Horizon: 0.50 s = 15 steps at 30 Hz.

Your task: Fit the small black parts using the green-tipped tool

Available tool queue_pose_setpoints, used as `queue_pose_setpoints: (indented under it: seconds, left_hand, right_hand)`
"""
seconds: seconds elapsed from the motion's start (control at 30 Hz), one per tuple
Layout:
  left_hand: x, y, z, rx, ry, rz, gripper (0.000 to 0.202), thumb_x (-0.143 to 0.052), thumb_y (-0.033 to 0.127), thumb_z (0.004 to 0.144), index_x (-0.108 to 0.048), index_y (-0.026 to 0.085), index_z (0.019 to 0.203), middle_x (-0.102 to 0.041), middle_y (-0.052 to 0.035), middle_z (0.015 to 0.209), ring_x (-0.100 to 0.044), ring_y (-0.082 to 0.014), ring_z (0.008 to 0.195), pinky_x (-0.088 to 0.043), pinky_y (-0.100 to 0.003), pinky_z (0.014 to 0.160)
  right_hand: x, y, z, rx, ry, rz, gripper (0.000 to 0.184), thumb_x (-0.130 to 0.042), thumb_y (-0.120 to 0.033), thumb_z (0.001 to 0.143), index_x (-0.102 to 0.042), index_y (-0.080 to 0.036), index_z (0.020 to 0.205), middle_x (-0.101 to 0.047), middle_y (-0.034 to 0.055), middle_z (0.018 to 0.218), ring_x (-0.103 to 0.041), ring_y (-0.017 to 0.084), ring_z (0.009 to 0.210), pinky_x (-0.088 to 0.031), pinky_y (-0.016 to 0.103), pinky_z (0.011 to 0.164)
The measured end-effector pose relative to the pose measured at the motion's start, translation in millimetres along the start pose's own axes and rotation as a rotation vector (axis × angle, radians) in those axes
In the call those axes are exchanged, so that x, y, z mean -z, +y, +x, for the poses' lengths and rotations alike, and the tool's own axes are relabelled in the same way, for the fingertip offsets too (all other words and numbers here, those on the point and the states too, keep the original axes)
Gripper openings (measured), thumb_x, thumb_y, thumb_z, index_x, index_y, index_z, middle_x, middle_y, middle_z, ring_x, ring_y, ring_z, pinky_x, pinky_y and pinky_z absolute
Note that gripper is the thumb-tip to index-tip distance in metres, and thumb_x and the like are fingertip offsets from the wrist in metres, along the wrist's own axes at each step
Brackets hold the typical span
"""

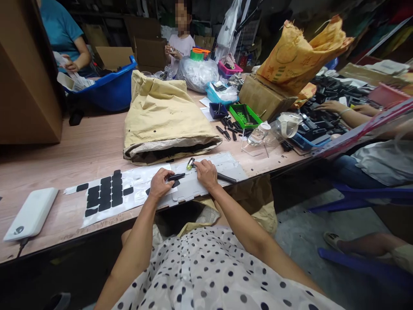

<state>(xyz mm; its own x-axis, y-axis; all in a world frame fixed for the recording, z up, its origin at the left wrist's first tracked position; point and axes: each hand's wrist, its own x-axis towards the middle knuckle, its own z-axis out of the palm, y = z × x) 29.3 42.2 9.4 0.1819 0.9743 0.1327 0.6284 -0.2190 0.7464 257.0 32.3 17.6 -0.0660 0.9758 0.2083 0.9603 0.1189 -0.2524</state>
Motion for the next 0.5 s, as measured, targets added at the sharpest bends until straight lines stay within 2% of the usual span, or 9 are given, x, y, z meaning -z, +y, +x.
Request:
queue_pose_setpoints:
  seconds: [0.23, 0.37, 0.5]
  left_hand:
    - [1.8, -2, 1, 0.003, 0.003, -0.01, 0.016, -0.069, 0.028, 0.07, -0.074, 0.025, 0.085, -0.059, 0.0005, 0.08, -0.055, -0.0178, 0.07, -0.05, -0.032, 0.07]
    - [7.2, 4, 1, -0.009, -0.007, -0.026, 0.016, -0.064, 0.035, 0.078, -0.072, 0.025, 0.086, -0.06, -0.0007, 0.082, -0.059, -0.0204, 0.079, -0.052, -0.034, 0.076]
    - [14.3, 21, -21, -0.054, -0.006, -0.056, 0.026, -0.052, 0.042, 0.089, -0.07, 0.024, 0.093, -0.065, -0.0035, 0.089, -0.062, -0.0225, 0.087, -0.053, -0.036, 0.084]
  right_hand:
    - [-2, -2, 2, 0.015, -0.007, -0.03, 0.034, -0.051, -0.02, 0.098, -0.07, -0.026, 0.126, -0.064, 0.0106, 0.105, -0.051, 0.026, 0.1, -0.04, 0.033, 0.082]
    - [-1, -3, 3, 0.02, -0.008, -0.023, 0.035, -0.051, -0.019, 0.098, -0.07, -0.025, 0.127, -0.064, 0.0106, 0.105, -0.051, 0.026, 0.101, -0.041, 0.034, 0.083]
    - [-1, -4, 3, 0.017, -0.007, -0.02, 0.033, -0.052, -0.019, 0.097, -0.07, -0.024, 0.124, -0.065, 0.0107, 0.107, -0.052, 0.026, 0.101, -0.041, 0.033, 0.083]
